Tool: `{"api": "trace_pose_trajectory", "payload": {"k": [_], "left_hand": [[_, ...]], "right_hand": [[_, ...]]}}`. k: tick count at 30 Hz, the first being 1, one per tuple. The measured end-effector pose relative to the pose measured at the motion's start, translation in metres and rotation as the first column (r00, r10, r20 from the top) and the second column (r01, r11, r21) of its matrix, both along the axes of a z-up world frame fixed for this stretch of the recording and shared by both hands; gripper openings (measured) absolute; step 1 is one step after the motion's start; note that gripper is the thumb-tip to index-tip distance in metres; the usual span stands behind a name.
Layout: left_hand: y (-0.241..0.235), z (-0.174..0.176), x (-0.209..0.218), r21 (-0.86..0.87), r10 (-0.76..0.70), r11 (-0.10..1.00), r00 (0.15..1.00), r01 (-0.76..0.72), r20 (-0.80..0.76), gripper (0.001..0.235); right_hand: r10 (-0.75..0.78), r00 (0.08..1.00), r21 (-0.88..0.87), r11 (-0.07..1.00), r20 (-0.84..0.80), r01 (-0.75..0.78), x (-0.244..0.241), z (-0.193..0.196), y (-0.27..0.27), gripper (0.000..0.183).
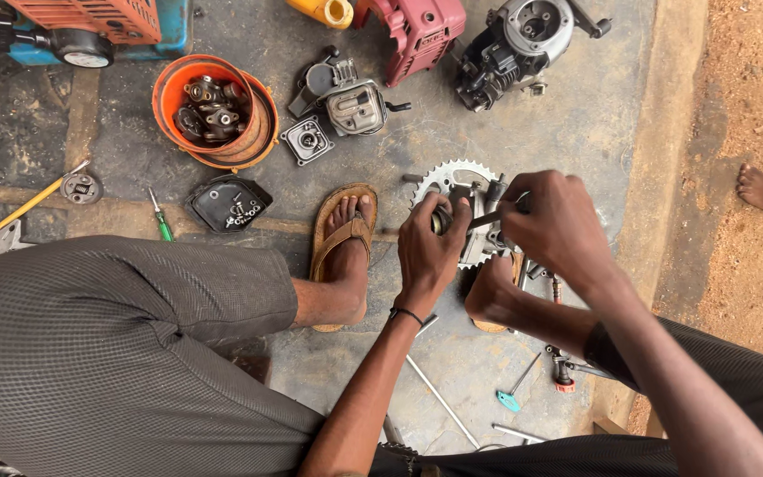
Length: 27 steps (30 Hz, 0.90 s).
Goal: The person sits on the ground and assembles a small engine cylinder head, inserting a piston and securing it with bolts using a T-handle wrench. The person rotates the assembly to tighten fasteners and checks the fit of the components.
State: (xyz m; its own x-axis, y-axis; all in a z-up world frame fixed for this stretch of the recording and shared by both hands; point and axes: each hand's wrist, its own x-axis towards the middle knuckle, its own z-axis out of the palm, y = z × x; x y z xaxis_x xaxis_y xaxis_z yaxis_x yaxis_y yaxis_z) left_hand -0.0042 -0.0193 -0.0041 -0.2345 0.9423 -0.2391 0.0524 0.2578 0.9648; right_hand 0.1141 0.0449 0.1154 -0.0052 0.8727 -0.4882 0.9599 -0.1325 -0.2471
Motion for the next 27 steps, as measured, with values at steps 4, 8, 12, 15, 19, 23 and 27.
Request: {"api": "trace_pose_trajectory", "payload": {"k": [4, 8, 12, 15, 19, 23, 27], "left_hand": [[0.001, -0.001, 0.001, -0.008, -0.008, 1.0, 1.0, 0.008, -0.008, 0.041], [0.0, -0.001, 0.0, 0.001, -0.012, 1.0, 1.0, 0.012, -0.011, 0.039], [-0.001, -0.003, -0.001, 0.004, -0.032, 0.999, 0.999, 0.032, 0.001, 0.036], [0.001, -0.004, 0.0, 0.047, -0.014, 0.999, 1.0, 0.014, -0.016, 0.029], [-0.002, -0.009, 0.001, 0.058, -0.004, 0.998, 0.999, 0.006, -0.041, 0.021], [0.0, -0.012, 0.005, 0.03, -0.022, 0.999, 0.997, 0.025, -0.074, 0.017], [-0.001, -0.013, 0.006, 0.067, -0.01, 0.998, 0.995, 0.017, -0.101, 0.016]], "right_hand": [[0.091, 0.993, -0.056, 0.995, 0.081, -0.087, 0.001, 0.002, 0.021, 0.02], [0.136, 0.983, -0.191, 0.975, 0.123, -0.111, -0.001, 0.004, 0.04, 0.019], [0.149, 0.982, -0.256, 0.96, 0.113, -0.116, -0.005, -0.003, 0.053, 0.02], [0.212, 0.969, -0.248, 0.953, 0.124, -0.176, -0.008, -0.006, 0.058, 0.019], [0.296, 0.94, -0.266, 0.932, 0.17, -0.245, -0.01, -0.007, 0.049, 0.014], [0.595, 0.76, 0.119, 0.761, 0.263, -0.637, -0.008, -0.005, 0.028, 0.015], [0.71, 0.558, 0.187, 0.535, 0.429, -0.824, -0.009, -0.01, 0.02, 0.019]]}}
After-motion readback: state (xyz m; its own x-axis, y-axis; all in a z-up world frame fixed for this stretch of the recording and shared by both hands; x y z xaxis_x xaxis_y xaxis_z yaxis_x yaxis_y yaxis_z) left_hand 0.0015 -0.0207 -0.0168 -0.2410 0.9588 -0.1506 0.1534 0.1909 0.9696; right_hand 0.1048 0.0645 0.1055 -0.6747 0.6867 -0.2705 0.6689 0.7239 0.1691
